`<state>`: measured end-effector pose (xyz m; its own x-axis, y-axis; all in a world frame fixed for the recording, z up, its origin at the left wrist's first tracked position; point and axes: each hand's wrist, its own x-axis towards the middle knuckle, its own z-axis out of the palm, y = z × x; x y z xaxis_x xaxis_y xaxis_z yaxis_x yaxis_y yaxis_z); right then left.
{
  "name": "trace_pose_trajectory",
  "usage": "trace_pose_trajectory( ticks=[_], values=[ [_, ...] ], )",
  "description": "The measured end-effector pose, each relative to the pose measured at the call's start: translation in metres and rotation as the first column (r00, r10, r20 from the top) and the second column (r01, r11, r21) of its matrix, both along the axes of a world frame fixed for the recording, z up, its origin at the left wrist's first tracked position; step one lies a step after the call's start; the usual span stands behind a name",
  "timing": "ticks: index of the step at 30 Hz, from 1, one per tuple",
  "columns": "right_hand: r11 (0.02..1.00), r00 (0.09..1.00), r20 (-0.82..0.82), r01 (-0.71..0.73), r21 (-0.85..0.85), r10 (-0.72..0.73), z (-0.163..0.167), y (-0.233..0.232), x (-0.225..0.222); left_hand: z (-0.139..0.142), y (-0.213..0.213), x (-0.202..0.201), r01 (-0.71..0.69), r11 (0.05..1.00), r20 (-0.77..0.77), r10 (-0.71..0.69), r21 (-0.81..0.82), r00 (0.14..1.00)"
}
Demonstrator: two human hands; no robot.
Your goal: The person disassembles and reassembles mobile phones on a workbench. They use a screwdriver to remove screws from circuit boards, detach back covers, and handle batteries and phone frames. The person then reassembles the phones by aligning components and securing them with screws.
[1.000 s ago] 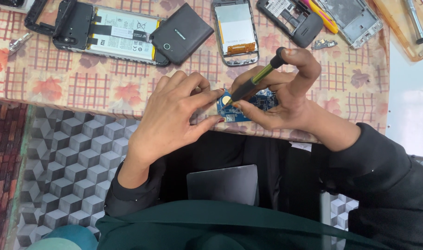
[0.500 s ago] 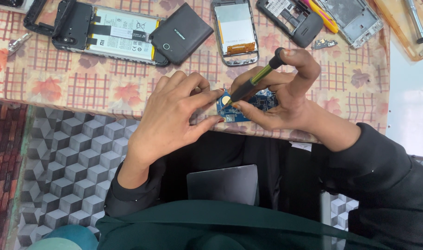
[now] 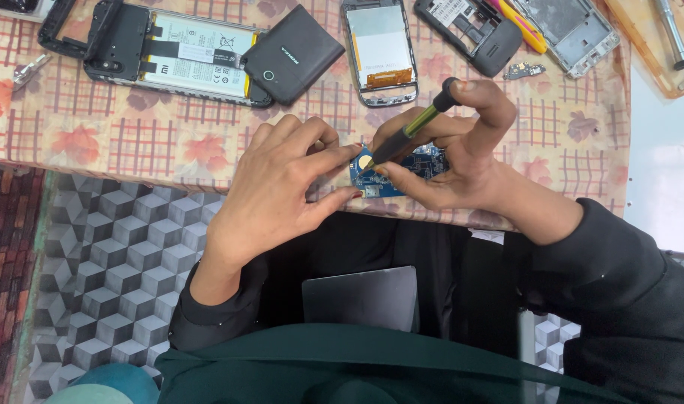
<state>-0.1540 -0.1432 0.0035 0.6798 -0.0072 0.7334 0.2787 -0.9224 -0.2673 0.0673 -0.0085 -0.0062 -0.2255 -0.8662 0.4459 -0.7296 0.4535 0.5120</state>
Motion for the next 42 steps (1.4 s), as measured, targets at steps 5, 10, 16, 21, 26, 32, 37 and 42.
trace_pose_trajectory(
  ticks=[5,10,16,21,26,32,37,42],
  values=[
    [0.998,0.999,-0.012,0.039,-0.041,-0.039,0.008,0.003,0.003,0.000,0.000,0.001,0.001,1.000,0.001,-0.001,-0.005,1.000],
    [0.990,0.995,-0.028,0.093,-0.105,-0.096,0.012,0.005,0.000,0.000,0.000,0.000,0.001,1.000,0.005,-0.001,-0.001,1.000],
    [0.998,0.998,-0.012,0.055,-0.029,-0.055,0.007,0.003,0.001,0.000,0.000,0.000,0.000,1.000,0.006,0.000,-0.004,1.000],
    [0.997,0.999,-0.007,0.050,-0.061,-0.051,0.006,0.003,0.001,0.000,0.000,0.001,0.000,1.000,0.000,0.000,0.000,1.000],
    [0.999,0.999,-0.014,0.033,-0.019,-0.033,0.003,0.001,0.000,0.000,0.000,0.000,0.003,1.000,-0.003,-0.003,-0.002,1.000],
    [1.000,0.999,-0.032,0.013,0.028,-0.012,0.000,0.001,-0.002,0.000,0.000,0.000,0.001,1.000,0.004,-0.001,-0.004,1.000],
    [1.000,1.000,-0.022,-0.010,0.011,0.010,0.000,0.002,0.000,0.000,0.000,0.001,0.002,1.000,0.008,-0.002,-0.007,1.000],
    [1.000,0.997,-0.071,0.003,0.017,-0.002,0.000,0.004,-0.001,-0.001,0.000,0.000,0.002,1.000,0.004,-0.002,-0.006,1.000]
  ],
)
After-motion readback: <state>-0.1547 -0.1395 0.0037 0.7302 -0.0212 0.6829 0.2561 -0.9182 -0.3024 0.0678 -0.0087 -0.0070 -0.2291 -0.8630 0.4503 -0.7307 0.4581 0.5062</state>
